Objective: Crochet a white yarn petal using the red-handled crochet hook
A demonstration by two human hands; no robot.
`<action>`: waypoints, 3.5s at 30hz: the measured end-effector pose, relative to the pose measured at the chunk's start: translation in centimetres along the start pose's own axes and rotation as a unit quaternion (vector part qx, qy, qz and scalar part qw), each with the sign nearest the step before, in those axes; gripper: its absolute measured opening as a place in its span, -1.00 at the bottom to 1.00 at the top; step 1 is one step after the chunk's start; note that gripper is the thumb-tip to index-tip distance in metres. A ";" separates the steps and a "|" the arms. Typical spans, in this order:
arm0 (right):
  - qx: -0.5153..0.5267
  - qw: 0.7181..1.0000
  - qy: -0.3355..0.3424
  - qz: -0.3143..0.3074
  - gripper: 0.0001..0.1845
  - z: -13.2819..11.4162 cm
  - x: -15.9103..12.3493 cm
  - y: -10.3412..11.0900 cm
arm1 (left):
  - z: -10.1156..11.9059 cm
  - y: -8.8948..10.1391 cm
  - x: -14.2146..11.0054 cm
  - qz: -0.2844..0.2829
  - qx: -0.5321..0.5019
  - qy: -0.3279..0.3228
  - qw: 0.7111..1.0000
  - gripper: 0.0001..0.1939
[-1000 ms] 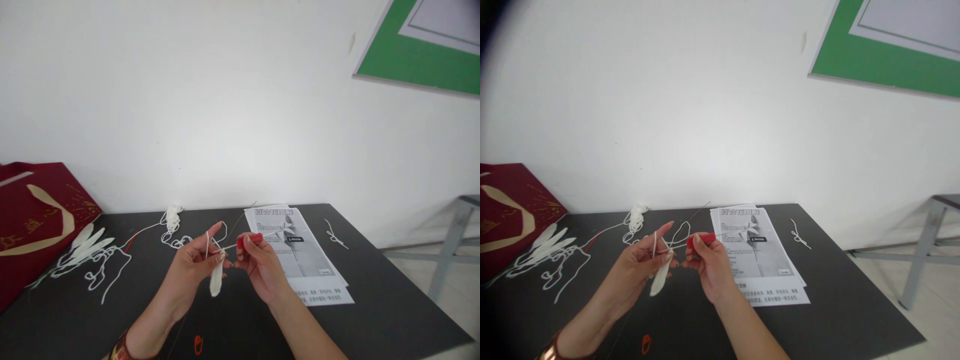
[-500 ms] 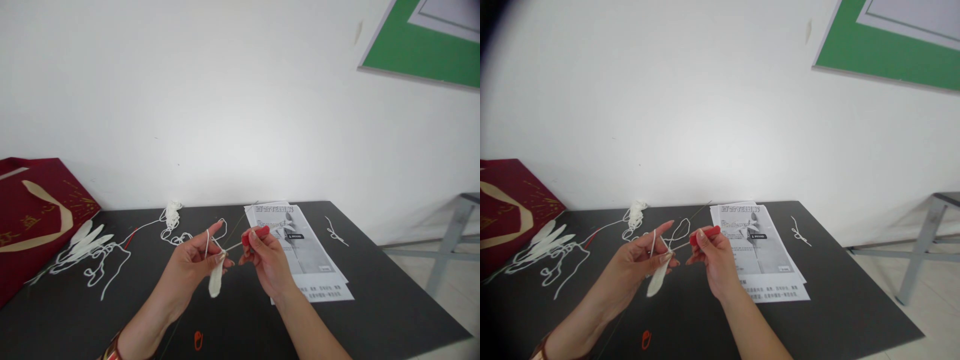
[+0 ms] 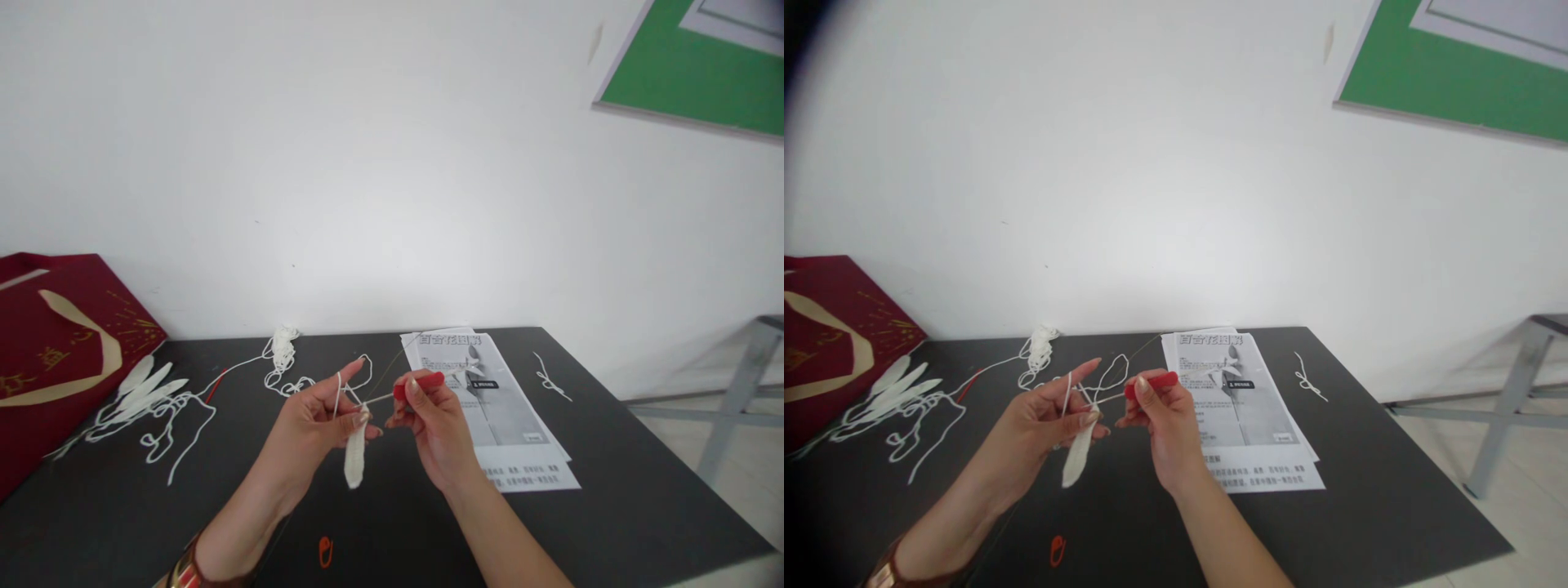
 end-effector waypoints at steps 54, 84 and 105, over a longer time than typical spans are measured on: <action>-0.080 0.985 0.150 -0.018 -0.86 -1.6 -1.0 0.3 | 0.9 -0.5 -0.7 0.012 0.055 -0.008 0.998 -0.57; 0.050 0.998 0.011 -0.023 -0.79 -0.5 -0.3 -0.3 | 0.4 -0.6 -1.1 -0.041 -0.012 0.033 0.999 -0.24; -0.114 0.975 0.178 -0.071 -0.88 -2.3 -1.2 0.2 | 0.6 -0.9 -0.9 0.010 0.084 -0.006 0.996 -0.30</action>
Point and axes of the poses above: each hand's wrist, its own x-axis towards the middle knuckle, its own y-axis out of the back of the hand, z = x × y, the point moved 4 cm from there along x, towards the middle knuckle, and after that the axes turned 2 degrees about -z, right-handed, at the moved point
